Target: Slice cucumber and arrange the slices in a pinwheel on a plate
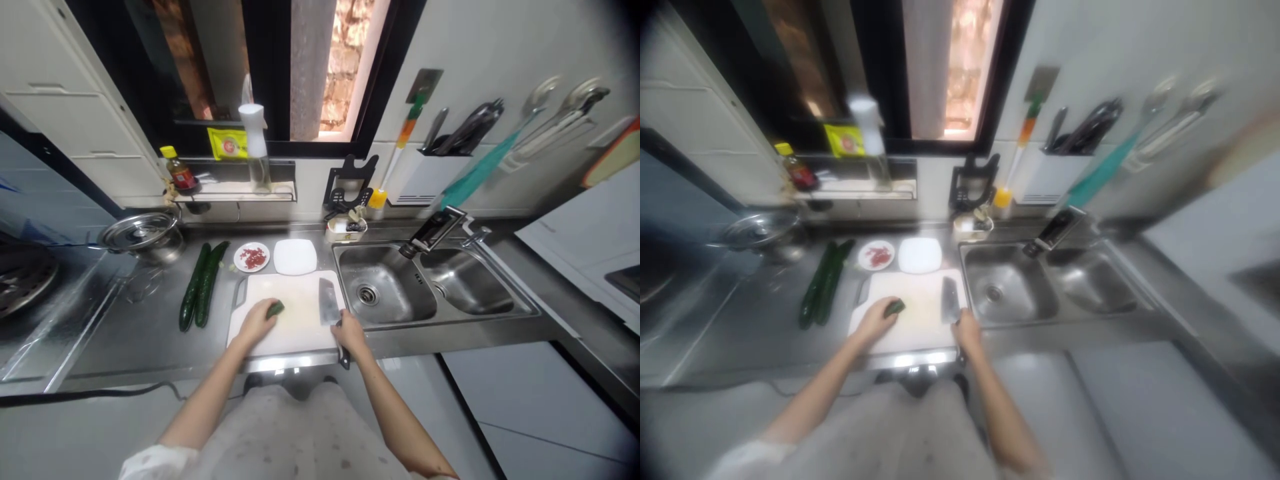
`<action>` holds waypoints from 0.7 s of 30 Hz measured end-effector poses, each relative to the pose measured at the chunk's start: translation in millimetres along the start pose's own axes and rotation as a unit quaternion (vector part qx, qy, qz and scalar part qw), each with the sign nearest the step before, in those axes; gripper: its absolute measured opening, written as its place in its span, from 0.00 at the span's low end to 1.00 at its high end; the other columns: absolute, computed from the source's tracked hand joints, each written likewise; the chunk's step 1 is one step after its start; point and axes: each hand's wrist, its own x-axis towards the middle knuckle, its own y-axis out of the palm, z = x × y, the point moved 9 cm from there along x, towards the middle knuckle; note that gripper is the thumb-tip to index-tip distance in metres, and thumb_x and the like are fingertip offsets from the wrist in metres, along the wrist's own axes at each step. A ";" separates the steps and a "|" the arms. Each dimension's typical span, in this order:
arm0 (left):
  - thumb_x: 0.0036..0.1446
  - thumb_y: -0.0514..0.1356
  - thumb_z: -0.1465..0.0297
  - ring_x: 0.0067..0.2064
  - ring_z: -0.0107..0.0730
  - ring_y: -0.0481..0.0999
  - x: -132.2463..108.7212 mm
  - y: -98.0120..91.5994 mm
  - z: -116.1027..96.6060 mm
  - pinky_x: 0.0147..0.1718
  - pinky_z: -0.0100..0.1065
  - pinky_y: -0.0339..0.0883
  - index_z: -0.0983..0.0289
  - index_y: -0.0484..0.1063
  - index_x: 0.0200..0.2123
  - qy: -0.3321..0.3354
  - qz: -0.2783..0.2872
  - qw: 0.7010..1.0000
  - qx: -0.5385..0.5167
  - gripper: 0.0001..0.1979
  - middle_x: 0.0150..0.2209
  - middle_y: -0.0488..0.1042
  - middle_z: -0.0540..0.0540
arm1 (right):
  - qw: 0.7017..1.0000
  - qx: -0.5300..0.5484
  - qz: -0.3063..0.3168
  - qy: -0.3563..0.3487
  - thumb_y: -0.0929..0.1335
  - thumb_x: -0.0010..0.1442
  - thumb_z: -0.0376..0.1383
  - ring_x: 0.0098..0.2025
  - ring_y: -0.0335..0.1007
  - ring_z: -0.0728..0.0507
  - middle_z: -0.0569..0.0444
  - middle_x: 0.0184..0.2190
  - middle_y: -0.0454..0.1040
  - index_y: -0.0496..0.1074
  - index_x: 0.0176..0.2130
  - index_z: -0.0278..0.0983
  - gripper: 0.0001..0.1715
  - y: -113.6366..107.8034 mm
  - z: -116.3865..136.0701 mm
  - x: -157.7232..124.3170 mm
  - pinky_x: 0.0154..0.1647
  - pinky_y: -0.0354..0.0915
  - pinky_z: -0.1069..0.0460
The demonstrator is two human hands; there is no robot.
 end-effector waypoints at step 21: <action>0.64 0.52 0.67 0.51 0.33 0.70 6.8 20.1 -1.1 0.54 0.36 0.61 0.61 0.72 0.47 0.062 -0.033 0.997 0.028 0.13 0.47 0.74 0.56 | 0.997 0.027 0.058 -0.044 0.59 0.66 0.39 0.41 0.71 0.42 0.46 0.41 0.76 0.67 0.48 0.37 0.16 9.0 39.7 -6.0 0.35 0.55 0.54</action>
